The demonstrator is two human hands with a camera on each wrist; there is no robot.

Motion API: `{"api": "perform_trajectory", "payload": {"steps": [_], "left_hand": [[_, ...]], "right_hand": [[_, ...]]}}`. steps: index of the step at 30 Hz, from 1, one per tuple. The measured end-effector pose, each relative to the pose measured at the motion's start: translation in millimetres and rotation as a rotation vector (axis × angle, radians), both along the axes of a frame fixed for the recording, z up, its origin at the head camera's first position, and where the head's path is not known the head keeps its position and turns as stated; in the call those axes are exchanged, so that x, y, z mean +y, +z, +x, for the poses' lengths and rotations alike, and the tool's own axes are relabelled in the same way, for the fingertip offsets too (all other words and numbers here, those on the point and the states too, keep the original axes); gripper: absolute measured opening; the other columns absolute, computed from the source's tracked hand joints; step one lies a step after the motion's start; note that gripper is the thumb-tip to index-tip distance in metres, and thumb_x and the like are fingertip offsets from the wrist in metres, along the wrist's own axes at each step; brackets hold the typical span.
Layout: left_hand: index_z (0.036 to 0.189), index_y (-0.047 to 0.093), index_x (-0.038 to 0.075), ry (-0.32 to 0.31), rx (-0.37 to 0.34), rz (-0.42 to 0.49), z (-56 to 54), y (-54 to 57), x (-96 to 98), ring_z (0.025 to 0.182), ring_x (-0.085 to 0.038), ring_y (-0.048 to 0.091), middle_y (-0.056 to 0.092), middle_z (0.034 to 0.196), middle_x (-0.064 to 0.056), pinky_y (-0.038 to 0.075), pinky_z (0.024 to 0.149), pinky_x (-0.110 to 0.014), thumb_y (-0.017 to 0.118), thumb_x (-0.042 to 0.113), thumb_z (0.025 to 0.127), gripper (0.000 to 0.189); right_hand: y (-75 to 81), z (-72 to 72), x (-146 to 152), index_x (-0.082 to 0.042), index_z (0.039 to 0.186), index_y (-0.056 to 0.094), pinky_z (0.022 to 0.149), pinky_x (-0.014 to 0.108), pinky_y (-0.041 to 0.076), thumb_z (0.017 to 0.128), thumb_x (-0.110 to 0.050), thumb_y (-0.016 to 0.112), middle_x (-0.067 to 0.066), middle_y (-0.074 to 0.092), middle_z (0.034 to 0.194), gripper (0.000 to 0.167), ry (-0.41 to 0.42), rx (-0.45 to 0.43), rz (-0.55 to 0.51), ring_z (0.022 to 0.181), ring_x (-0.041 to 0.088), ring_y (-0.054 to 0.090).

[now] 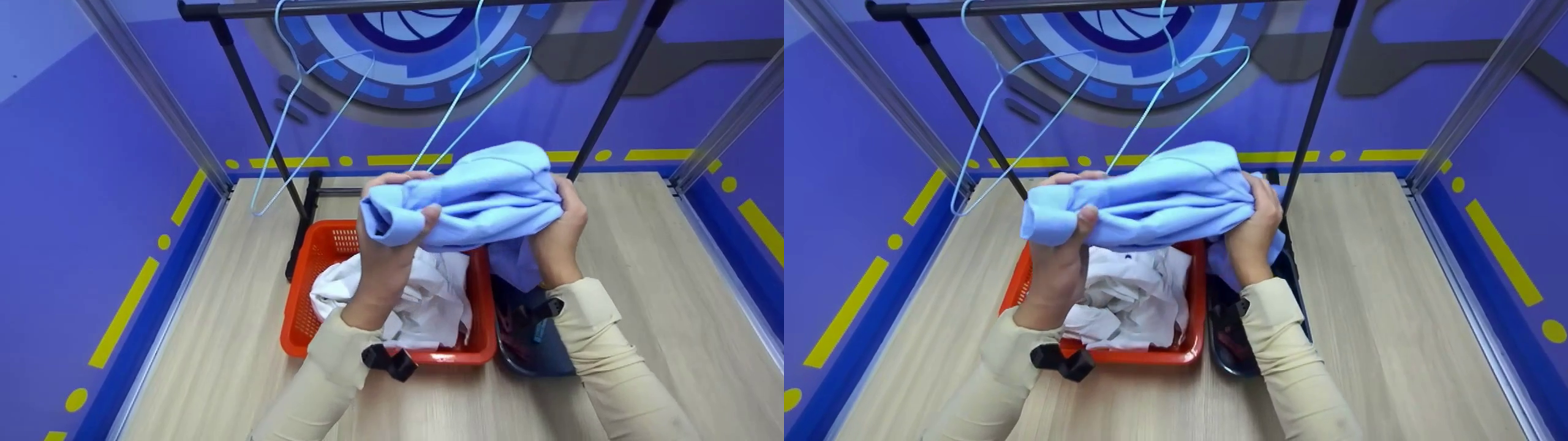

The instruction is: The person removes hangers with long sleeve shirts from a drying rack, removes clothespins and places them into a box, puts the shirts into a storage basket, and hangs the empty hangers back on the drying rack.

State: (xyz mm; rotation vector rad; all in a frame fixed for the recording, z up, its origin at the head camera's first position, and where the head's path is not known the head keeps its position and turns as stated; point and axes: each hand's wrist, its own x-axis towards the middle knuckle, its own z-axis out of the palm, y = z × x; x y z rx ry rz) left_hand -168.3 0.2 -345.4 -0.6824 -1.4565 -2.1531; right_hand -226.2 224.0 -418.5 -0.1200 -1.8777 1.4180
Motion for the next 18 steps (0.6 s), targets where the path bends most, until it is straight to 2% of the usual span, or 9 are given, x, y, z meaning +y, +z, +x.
{"api": "perform_trajectory", "payload": {"steps": [4, 7, 9, 14, 18], "left_hand": [[0.126, 0.041, -0.005, 0.175, -0.017, -0.026, -2.4, -8.4, -10.5, 0.121, -0.034, 0.052, 0.057, 0.126, -0.022, 0.041, 0.104, -0.037, 0.08, 0.011, 0.077, 0.064], [0.128, 0.04, -0.003, 0.258, -0.018, -0.048, -4.7, -15.0, -17.5, 0.123, -0.033, 0.05, 0.054, 0.13, -0.019, 0.038, 0.105, -0.038, 0.081, 0.003, 0.073, 0.069], [0.13, 0.041, -0.002, 0.285, -0.017, -0.083, -6.2, -20.4, -21.5, 0.122, -0.029, 0.05, 0.054, 0.131, -0.016, 0.038, 0.104, -0.038, 0.082, 0.002, 0.073, 0.071], [0.129, 0.046, 0.002, 0.279, -0.017, -0.184, -4.6, -39.5, -26.6, 0.119, -0.025, 0.052, 0.056, 0.13, -0.01, 0.04, 0.103, -0.037, 0.083, 0.005, 0.073, 0.067], [0.129, 0.048, 0.009, 0.218, -0.094, -0.26, 3.3, -54.8, -26.4, 0.114, -0.022, 0.053, 0.054, 0.131, -0.006, 0.047, 0.096, -0.035, 0.084, 0.011, 0.073, 0.066]], "right_hand": [[14.3, 0.8, 1.8, 0.0, 0.107, 0.069, 0.089, 0.018, 0.043, 0.092, 0.0, 0.056, 0.008, 0.068, 0.103, 0.02, -0.016, -0.009, -0.006, 0.094, 0.005, 0.059], [24.5, 2.5, 3.2, -0.005, 0.107, 0.07, 0.089, 0.02, 0.044, 0.094, -0.003, 0.055, 0.001, 0.068, 0.101, 0.02, 0.009, -0.008, -0.072, 0.094, 0.006, 0.059], [31.1, 3.8, 4.4, -0.009, 0.106, 0.071, 0.088, 0.021, 0.044, 0.095, -0.005, 0.053, -0.002, 0.067, 0.099, 0.021, 0.026, -0.009, -0.107, 0.094, 0.007, 0.059], [52.4, 9.7, 3.0, -0.012, 0.107, 0.071, 0.089, 0.024, 0.043, 0.098, -0.008, 0.048, 0.001, 0.068, 0.099, 0.024, 0.111, -0.02, -0.215, 0.095, 0.013, 0.06], [73.1, 15.7, -2.4, -0.006, 0.103, 0.07, 0.086, 0.026, 0.044, 0.098, -0.004, 0.048, 0.005, 0.067, 0.096, 0.023, 0.211, 0.012, -0.394, 0.092, 0.017, 0.06]]}}
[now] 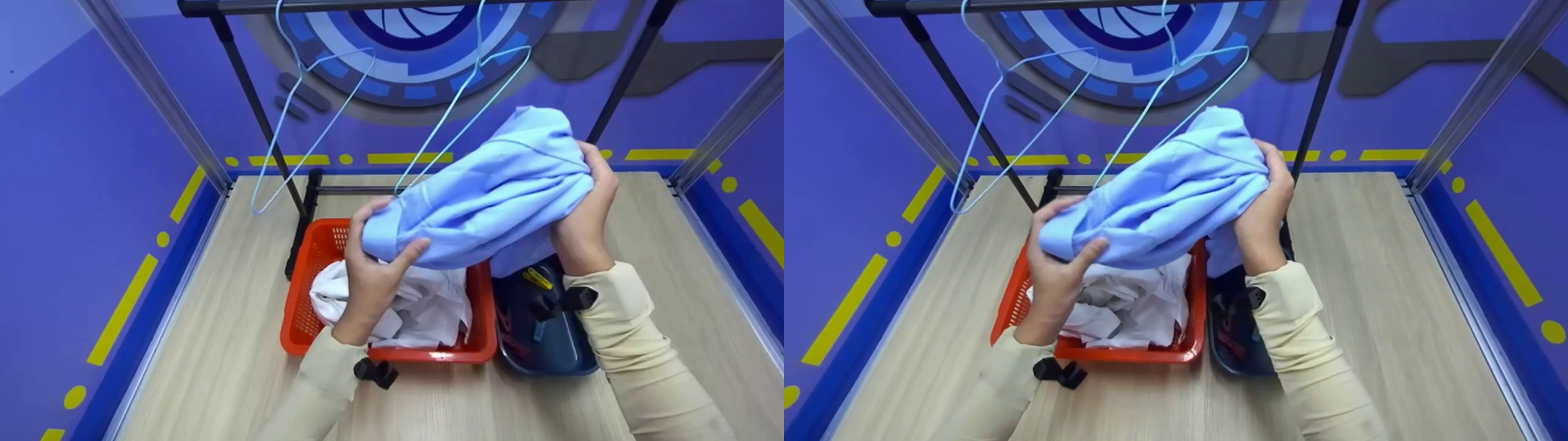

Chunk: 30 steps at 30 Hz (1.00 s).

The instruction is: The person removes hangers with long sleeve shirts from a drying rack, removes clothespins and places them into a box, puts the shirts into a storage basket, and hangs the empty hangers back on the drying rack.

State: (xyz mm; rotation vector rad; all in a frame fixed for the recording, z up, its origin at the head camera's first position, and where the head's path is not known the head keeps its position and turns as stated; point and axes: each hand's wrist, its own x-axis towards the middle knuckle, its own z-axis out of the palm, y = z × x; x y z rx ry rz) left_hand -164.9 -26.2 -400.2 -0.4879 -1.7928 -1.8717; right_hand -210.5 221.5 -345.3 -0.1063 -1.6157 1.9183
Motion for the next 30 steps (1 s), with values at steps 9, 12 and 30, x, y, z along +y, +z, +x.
{"api": "perform_trajectory", "payload": {"steps": [9, 12, 30], "left_hand": [[0.139, 0.042, 0.017, 0.021, -0.119, -0.343, 4.3, -15.5, 6.5, 0.118, -0.012, 0.049, 0.05, 0.134, 0.003, 0.041, 0.102, -0.036, 0.087, 0.045, 0.065, 0.091], [0.145, 0.037, 0.016, 0.099, -0.071, -0.52, 4.5, -15.3, 11.7, 0.126, -0.013, 0.044, 0.044, 0.141, 0.001, 0.036, 0.107, -0.04, 0.085, 0.057, 0.06, 0.106], [0.153, -0.001, 0.004, 0.152, -0.049, -0.687, -1.4, -5.9, 49.6, 0.15, -0.026, 0.015, 0.007, 0.163, -0.014, 0.025, 0.117, -0.05, 0.084, 0.06, 0.057, 0.141]], "right_hand": [[27.5, 12.9, -10.4, -0.002, 0.101, 0.069, 0.086, 0.027, 0.043, 0.097, -0.001, 0.047, 0.007, 0.065, 0.096, 0.022, 0.075, 0.063, -0.034, 0.094, 0.018, 0.058], [30.3, 15.6, -15.7, -0.004, 0.102, 0.07, 0.089, 0.027, 0.043, 0.097, -0.002, 0.047, 0.007, 0.066, 0.1, 0.024, 0.074, 0.082, 0.042, 0.097, 0.019, 0.058], [39.5, 50.1, -52.7, -0.009, 0.113, 0.067, 0.095, 0.029, 0.044, 0.1, -0.011, 0.043, 0.007, 0.067, 0.112, 0.028, 0.216, 0.103, 0.267, 0.107, 0.023, 0.06]]}}
